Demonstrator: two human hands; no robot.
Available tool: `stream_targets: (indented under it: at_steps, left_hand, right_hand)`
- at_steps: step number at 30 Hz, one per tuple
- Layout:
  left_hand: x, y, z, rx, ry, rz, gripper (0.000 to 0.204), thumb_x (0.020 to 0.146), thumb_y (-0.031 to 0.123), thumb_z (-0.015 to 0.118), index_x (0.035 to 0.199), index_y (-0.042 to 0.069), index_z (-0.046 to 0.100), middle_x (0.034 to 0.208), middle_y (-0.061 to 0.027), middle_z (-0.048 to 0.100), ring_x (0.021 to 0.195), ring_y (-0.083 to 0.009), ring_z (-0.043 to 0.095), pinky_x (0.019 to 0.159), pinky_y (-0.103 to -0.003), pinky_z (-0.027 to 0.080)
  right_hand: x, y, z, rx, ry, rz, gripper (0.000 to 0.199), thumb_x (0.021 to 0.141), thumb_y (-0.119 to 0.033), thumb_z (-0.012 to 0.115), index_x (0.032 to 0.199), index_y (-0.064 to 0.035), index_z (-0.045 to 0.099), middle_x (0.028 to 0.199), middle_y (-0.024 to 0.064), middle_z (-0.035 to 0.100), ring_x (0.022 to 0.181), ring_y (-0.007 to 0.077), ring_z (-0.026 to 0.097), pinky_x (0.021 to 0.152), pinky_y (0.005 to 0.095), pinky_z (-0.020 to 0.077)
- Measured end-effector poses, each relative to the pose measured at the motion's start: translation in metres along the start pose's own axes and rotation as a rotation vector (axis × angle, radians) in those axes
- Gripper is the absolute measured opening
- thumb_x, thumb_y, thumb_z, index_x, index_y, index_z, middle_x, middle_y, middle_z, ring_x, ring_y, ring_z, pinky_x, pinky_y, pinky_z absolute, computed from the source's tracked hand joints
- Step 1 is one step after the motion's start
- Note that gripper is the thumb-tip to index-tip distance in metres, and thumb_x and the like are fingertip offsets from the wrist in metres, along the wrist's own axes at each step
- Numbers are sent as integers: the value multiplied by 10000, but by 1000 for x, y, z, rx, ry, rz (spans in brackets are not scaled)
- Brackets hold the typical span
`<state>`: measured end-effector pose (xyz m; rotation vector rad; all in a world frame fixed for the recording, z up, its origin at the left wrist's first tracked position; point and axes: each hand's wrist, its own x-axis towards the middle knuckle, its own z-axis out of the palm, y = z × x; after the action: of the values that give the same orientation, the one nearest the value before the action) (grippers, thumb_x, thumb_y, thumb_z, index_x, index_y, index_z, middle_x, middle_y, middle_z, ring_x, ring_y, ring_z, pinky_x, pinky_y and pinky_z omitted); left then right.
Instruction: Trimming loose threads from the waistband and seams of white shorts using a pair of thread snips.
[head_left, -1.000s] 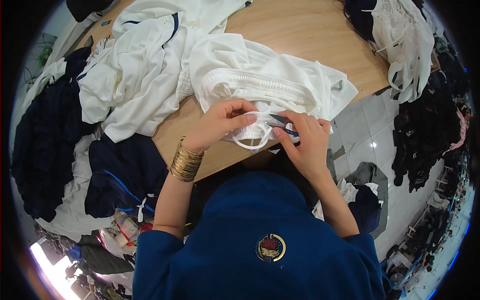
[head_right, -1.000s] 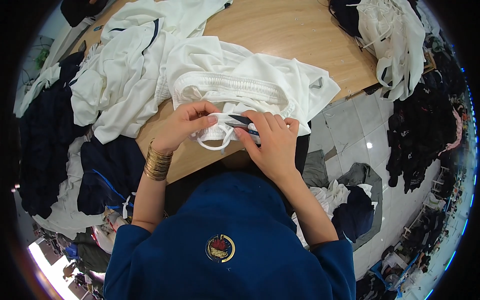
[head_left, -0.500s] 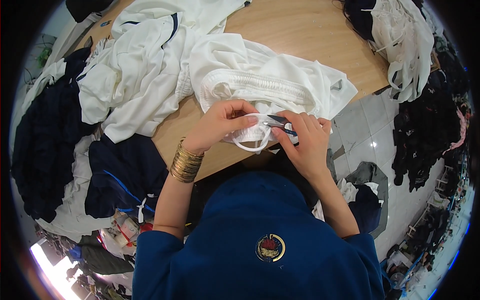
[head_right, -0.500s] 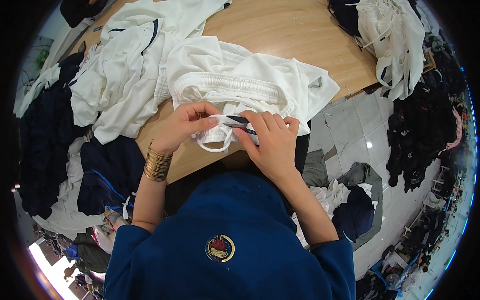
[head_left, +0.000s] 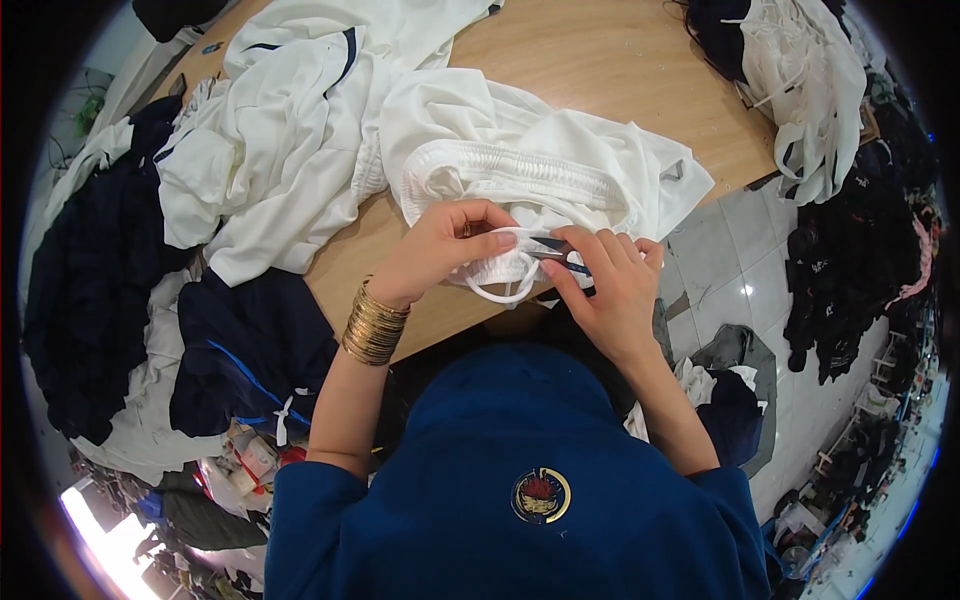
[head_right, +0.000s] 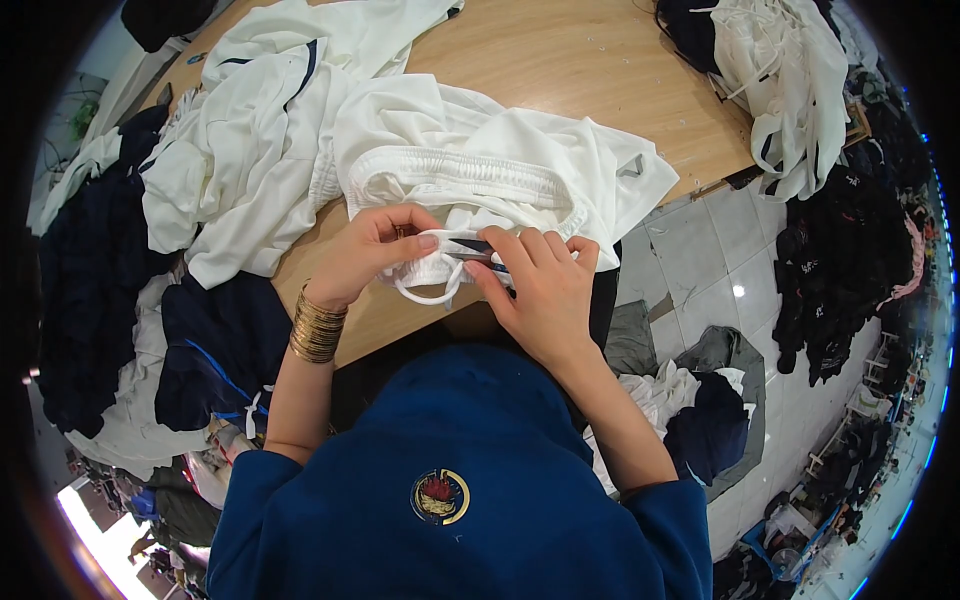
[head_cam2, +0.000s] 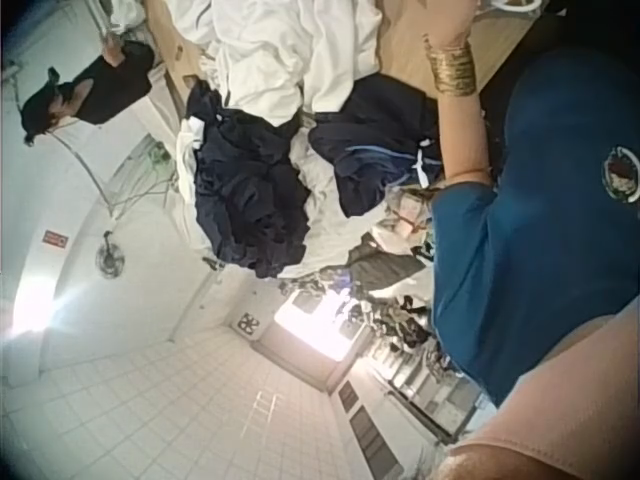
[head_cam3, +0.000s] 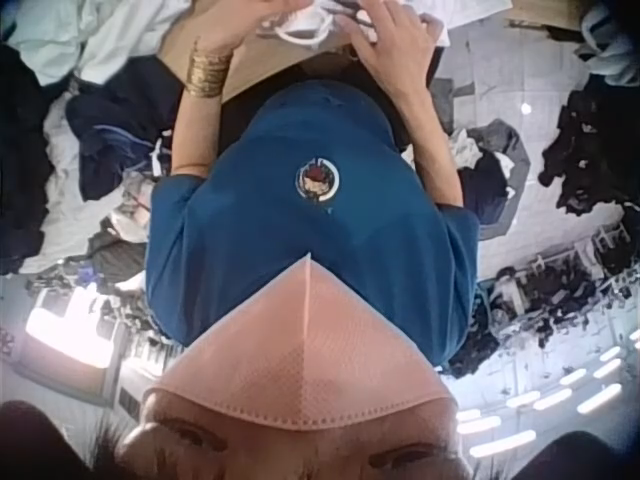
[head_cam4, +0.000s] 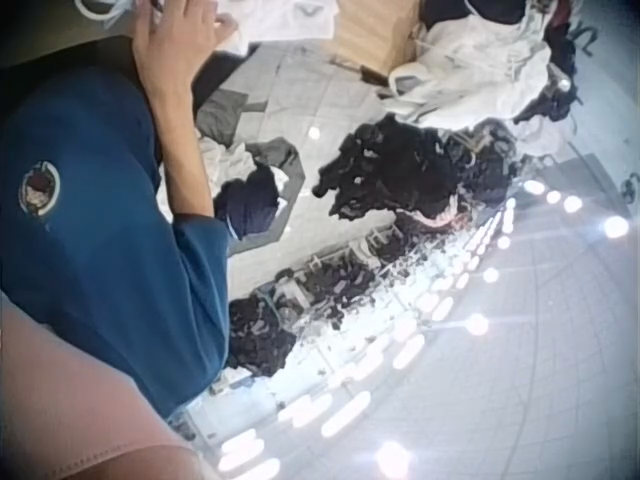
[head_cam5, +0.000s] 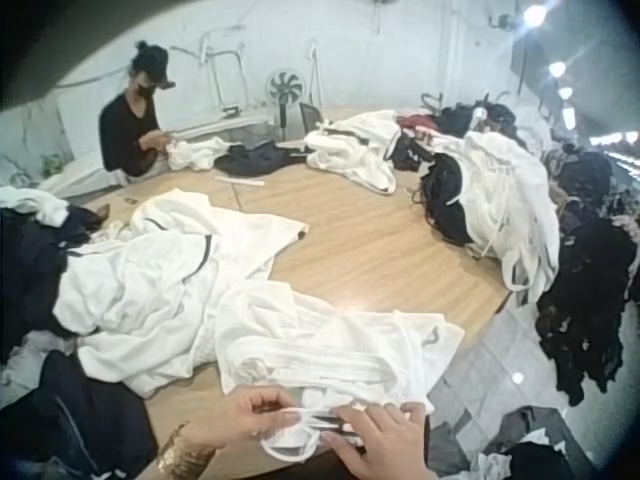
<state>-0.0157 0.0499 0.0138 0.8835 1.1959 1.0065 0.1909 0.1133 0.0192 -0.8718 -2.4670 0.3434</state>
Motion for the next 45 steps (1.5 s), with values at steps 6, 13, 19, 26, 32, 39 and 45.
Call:
stream_targets:
  at_steps: [6, 13, 19, 26, 32, 39, 45]
  left_hand:
    - [-1, 0, 1, 2, 3, -13, 178, 866, 174, 613, 946, 15, 605, 813, 37, 588, 730, -14, 511, 652, -178, 418]
    - [0, 2, 2, -23, -4, 5, 180, 865, 175, 616, 946, 15, 605, 813, 37, 587, 731, -15, 514, 655, -178, 418]
    - [-2, 0, 1, -6, 11, -5, 182, 870, 171, 606, 961, 13, 599, 819, 36, 586, 737, -17, 516, 660, -177, 418]
    - [-4, 2, 3, -54, -2, 25, 205, 867, 161, 619, 991, -2, 604, 856, 26, 596, 758, -24, 520, 679, -184, 434]
    - [-6, -2, 3, 6, 0, 18, 190, 864, 129, 603, 1015, 14, 599, 879, 18, 597, 795, -41, 539, 725, -196, 441]
    - [-6, -2, 2, 88, 3, 57, 183, 857, 115, 602, 1009, 14, 604, 903, 15, 593, 826, -48, 532, 750, -204, 434]
    - [-7, -1, 3, 126, 4, 102, 176, 854, 102, 595, 1008, 16, 601, 891, 14, 585, 830, -52, 520, 765, -213, 430]
  right_hand:
    - [-1, 0, 4, 75, 1, 26, 256, 790, -290, 666, 976, -129, 596, 756, -8, 556, 686, 161, 518, 737, 352, 305]
    - [-4, 0, 14, 1055, -163, 617, 253, 831, -263, 646, 997, -86, 574, 755, 1, 595, 597, 137, 533, 739, 295, 321]
    - [1, -2, -1, 214, -30, 125, 300, 794, -309, 676, 982, -104, 566, 762, -7, 595, 644, 147, 547, 711, 310, 298]
    - [0, 6, -1, 143, -55, 106, 302, 786, -336, 667, 948, -100, 571, 771, 27, 612, 669, 197, 561, 692, 332, 294]
    - [0, 5, -1, 153, -65, 119, 282, 790, -338, 660, 905, -92, 583, 773, 43, 624, 666, 201, 564, 673, 333, 296]
    - [0, 5, -1, 135, -75, 118, 286, 784, -340, 667, 907, -95, 584, 764, 34, 623, 653, 192, 558, 680, 333, 293]
    - [-1, 6, -1, 606, -260, 406, 270, 809, -301, 665, 905, -60, 589, 679, 22, 563, 587, 108, 476, 614, 270, 322]
